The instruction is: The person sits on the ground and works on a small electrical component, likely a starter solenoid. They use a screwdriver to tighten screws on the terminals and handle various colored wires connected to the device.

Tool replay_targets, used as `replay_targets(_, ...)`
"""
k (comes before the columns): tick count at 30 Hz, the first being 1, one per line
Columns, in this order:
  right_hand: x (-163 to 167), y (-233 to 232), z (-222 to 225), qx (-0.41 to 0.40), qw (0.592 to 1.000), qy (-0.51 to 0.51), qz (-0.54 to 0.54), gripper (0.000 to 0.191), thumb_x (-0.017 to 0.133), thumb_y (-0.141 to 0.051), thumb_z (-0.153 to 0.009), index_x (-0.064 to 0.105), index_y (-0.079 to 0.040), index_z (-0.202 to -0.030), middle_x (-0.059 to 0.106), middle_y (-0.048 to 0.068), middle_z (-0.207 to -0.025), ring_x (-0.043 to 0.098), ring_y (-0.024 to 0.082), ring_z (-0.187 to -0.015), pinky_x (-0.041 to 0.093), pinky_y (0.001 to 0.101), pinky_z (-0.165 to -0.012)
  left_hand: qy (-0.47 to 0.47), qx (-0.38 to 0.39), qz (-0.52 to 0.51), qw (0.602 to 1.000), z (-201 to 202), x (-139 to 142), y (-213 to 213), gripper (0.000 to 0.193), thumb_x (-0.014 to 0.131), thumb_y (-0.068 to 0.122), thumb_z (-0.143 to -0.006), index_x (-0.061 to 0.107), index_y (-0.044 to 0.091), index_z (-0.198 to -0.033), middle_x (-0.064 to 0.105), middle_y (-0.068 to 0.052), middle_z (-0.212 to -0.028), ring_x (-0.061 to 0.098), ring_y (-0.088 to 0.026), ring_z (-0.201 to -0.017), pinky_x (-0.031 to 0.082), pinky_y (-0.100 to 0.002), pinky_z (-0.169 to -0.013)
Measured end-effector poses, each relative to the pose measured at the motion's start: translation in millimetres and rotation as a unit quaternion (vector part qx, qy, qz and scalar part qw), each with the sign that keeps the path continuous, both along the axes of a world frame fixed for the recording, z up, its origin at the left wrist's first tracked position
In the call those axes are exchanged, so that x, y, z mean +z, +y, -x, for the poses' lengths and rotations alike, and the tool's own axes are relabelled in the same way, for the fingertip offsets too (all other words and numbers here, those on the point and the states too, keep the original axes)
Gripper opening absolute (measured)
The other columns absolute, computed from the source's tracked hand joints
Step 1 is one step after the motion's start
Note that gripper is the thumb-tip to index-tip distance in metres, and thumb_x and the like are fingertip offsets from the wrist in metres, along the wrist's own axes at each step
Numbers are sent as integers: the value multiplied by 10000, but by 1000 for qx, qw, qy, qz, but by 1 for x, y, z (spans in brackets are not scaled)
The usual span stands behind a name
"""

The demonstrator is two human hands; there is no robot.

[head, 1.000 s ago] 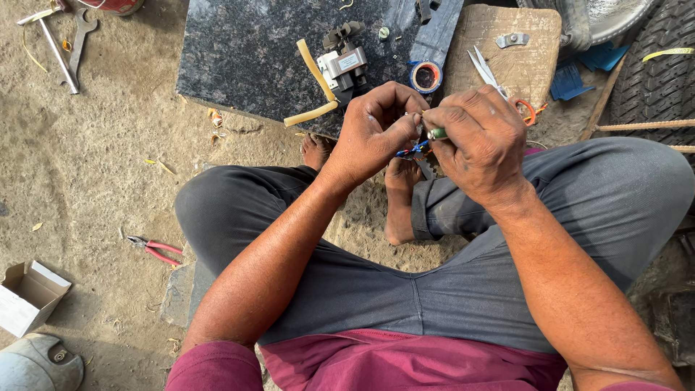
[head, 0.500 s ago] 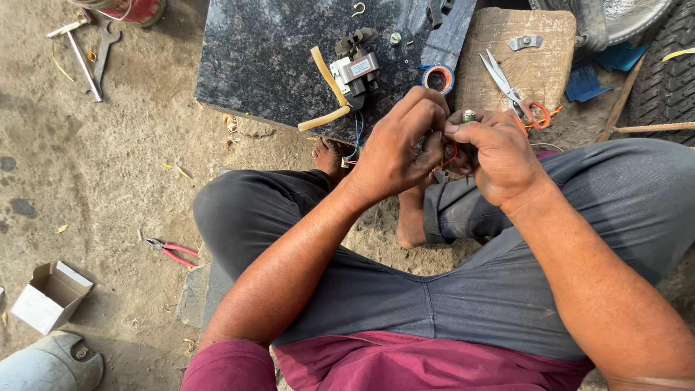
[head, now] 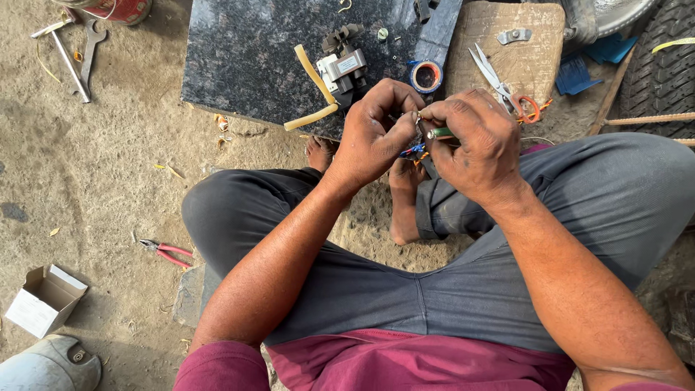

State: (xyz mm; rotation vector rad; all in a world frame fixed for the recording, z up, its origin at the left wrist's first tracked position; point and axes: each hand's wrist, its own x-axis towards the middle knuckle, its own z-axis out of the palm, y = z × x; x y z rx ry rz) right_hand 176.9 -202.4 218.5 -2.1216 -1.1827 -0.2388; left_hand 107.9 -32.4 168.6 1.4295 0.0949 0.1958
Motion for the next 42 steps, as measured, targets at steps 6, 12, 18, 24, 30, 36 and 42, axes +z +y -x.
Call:
replay_targets(6, -2, 0, -3, 24, 999, -33, 0, 193, 807, -4, -902, 664, -63, -1018, 657, 79, -954, 651, 287, -905, 521, 416, -774, 20, -8, -11, 1000, 0, 0, 3, 60, 625, 34, -951, 629, 13, -1007, 633, -4, -967, 582, -44, -855, 534, -221, -769)
replay_targets(12, -16, -5, 1, 23, 1000, -12, 9, 131, 748, -30, -922, 629, -39, -976, 634, 114, -939, 641, 308, -848, 508, 405, -743, -48, 2, -93, 995, 4, 10, 0, 86, 665, 19, -932, 613, 24, -1001, 612, -38, -1000, 606, -101, -894, 528, -263, -774)
replay_targets(18, -34, -8, 1, -61, 780, 599, -171, 101, 647, -110, -935, 702, -25, -922, 642, 1, -808, 546, 89, -705, 435, 260, -639, -162, 1, -228, 960, 10, 19, 2, 185, 655, -18, -898, 548, 19, -1045, 579, -113, -1130, 636, -214, -1014, 547, -311, -874)
replay_targets(24, -25, -7, 4, -33, 932, 351, -84, 105, 721, -69, -955, 695, -27, -1048, 680, -15, -917, 624, 52, -833, 509, 209, -748, -107, 37, -132, 985, 4, 6, 1, 143, 643, -26, -926, 568, 21, -1039, 614, -77, -1086, 636, -151, -968, 551, -293, -843)
replay_targets(30, -18, -5, 8, -45, 949, 299, -87, 161, 788, -23, -950, 701, -30, -1085, 698, 10, -924, 607, 54, -799, 499, 230, -721, -26, 7, 39, 999, 2, -9, -3, 127, 592, -9, -994, 606, -9, -1120, 616, -40, -1052, 612, -80, -951, 555, -250, -862)
replay_targets(36, -17, -8, 6, -57, 967, 226, -101, 100, 766, 10, -979, 691, -20, -1038, 700, 41, -973, 639, 77, -862, 518, 250, -772, -15, -50, 163, 985, -1, -8, 3, 260, 542, -52, -1011, 600, -46, -1265, 644, -86, -1160, 685, -149, -1039, 610, -327, -952)
replay_targets(42, -14, -9, 2, -55, 963, 234, -119, 78, 741, 21, -985, 684, -19, -1022, 694, 45, -957, 645, 86, -866, 519, 256, -785, -27, -78, 132, 988, 0, -3, 5, 266, 523, -29, -1067, 558, -44, -1331, 676, -154, -1238, 716, -211, -1153, 634, -390, -1049)
